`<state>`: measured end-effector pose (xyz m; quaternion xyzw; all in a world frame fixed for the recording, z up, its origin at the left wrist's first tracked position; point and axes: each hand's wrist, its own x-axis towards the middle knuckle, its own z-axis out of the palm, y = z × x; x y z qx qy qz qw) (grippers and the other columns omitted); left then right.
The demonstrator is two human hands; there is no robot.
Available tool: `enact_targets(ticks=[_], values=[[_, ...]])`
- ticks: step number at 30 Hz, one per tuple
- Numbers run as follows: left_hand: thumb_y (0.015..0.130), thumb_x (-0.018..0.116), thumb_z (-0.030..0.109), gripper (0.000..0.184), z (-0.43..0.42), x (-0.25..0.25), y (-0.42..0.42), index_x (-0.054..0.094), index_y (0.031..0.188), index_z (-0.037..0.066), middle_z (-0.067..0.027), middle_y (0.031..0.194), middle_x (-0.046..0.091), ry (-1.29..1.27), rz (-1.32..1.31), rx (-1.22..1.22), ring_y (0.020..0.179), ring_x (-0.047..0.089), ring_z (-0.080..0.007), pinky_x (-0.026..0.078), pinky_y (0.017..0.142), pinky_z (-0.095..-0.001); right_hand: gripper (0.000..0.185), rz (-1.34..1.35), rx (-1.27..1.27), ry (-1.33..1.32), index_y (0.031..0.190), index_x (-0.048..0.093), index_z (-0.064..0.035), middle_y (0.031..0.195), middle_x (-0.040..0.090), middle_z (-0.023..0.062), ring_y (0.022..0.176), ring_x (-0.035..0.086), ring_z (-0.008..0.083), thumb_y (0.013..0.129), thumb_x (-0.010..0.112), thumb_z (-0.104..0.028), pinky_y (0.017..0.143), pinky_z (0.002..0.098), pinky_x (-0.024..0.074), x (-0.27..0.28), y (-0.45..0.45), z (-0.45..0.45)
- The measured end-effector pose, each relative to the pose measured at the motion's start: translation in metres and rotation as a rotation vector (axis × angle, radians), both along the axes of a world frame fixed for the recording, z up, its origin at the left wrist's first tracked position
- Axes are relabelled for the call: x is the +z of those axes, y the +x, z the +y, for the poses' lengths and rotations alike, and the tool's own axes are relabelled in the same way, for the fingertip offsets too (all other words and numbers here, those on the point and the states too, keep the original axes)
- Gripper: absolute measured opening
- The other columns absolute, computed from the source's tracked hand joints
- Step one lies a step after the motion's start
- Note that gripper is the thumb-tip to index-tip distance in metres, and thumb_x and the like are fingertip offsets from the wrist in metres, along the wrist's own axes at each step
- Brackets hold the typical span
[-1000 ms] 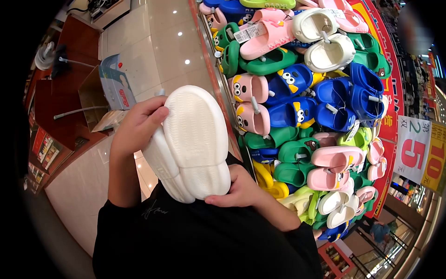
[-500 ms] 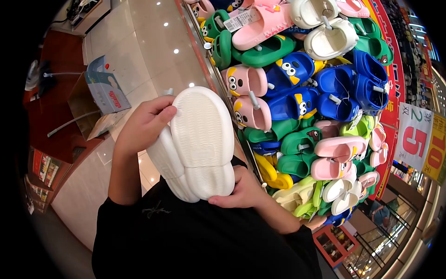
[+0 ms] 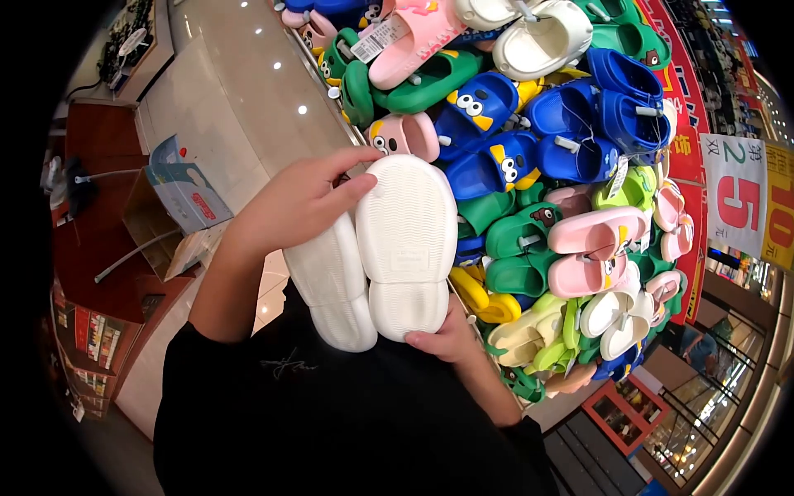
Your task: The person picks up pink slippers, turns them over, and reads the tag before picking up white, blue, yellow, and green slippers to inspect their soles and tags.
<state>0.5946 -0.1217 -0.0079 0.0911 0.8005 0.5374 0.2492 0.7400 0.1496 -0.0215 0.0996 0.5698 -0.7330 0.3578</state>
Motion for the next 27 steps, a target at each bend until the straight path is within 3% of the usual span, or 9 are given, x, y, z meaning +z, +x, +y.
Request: enact_targets(ticks=[15,17,27], values=[[0.099,0.051,0.033,0.039,0.009,0.039,0.05,0.065,0.121,0.003,-0.0216,0.102,0.07,-0.205,0.147,0.173,0.092,0.067,-0.038,0.05,0.084,-0.0399,0.107,0.081,0.079,-0.074,0.149,0.03,0.0041,0.141,0.052,0.0183,0.129,0.054,0.0289,0.064,0.086,-0.029,0.108,0.0406,0.0428,-0.003,0.002,0.009],[0.099,0.051,0.033,0.04,0.008,0.04,0.057,0.065,0.121,0.003,-0.0216,0.102,0.07,-0.232,0.162,0.197,0.092,0.067,-0.0383,0.05,0.083,-0.0401,0.07,0.165,0.03,-0.156,0.132,0.057,0.0026,0.122,0.067,0.0092,0.112,0.063,0.0176,0.069,0.082,-0.016,0.1,0.0332,0.0467,-0.001,0.002,0.007],[0.099,0.051,0.033,0.037,-0.002,0.052,0.079,0.068,0.115,0.004,-0.0201,0.097,0.07,-0.34,0.231,0.29,0.089,0.066,-0.0383,0.051,0.08,-0.0417,0.056,0.209,0.169,-0.119,0.12,0.065,0.002,0.112,0.071,0.0073,0.104,0.065,0.0151,0.069,0.082,-0.013,0.093,0.031,0.0493,0.0,0.0,0.004]])
